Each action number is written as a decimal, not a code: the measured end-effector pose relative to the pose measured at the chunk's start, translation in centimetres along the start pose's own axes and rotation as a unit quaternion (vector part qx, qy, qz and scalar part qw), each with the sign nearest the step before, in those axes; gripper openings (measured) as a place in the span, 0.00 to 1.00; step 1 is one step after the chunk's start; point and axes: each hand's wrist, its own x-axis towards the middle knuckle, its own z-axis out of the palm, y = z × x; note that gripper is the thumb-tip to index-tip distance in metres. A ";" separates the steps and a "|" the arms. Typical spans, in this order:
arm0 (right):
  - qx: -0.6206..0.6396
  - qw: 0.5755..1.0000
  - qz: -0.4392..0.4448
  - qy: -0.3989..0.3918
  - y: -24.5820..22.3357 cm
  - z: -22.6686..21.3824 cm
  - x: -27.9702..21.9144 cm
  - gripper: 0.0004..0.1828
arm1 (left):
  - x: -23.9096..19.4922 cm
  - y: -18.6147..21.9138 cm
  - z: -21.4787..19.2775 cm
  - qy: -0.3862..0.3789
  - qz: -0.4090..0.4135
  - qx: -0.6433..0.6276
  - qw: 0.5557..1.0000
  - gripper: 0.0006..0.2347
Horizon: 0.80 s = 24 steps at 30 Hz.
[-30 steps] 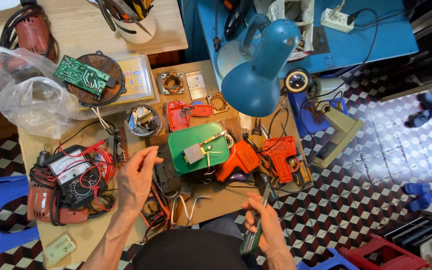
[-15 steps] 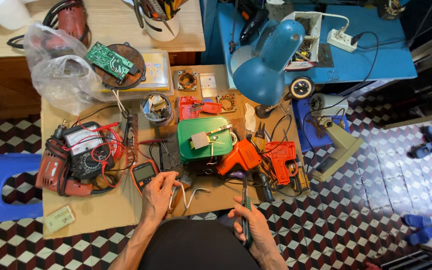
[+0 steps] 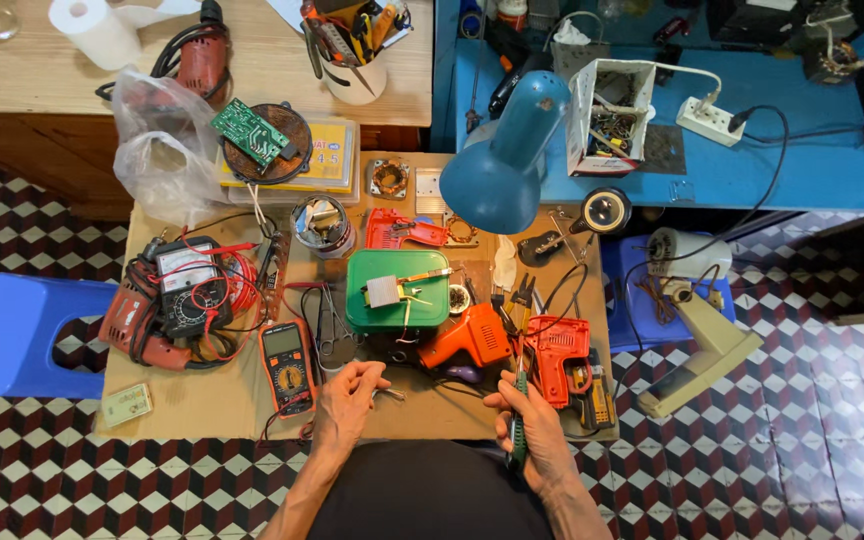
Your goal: The person works at a cluttered electronics workbench, using a soldering iron and a hot air gun to rework a small component mounted on a green plastic tray. They repeatedly heat and adjust the component with pliers and a soldering iron, then set the tools down.
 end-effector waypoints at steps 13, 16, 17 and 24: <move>-0.173 0.980 0.058 -0.073 -0.6 -0.3 4.4 0.34 | -4.2 -1.2 1.5 0.073 -0.097 0.007 0.993 0.16; -0.195 0.975 0.072 -0.074 -0.6 0.1 5.3 0.29 | -4.1 -1.1 1.3 0.080 -0.107 0.010 0.991 0.14; -0.203 0.974 0.060 -0.076 -0.5 0.1 5.4 0.27 | -4.1 -1.0 1.2 0.080 -0.108 0.015 0.991 0.14; -0.181 0.981 0.015 -0.063 -1.3 0.6 6.3 0.20 | -1.1 2.0 1.5 0.040 -0.071 0.030 0.996 0.14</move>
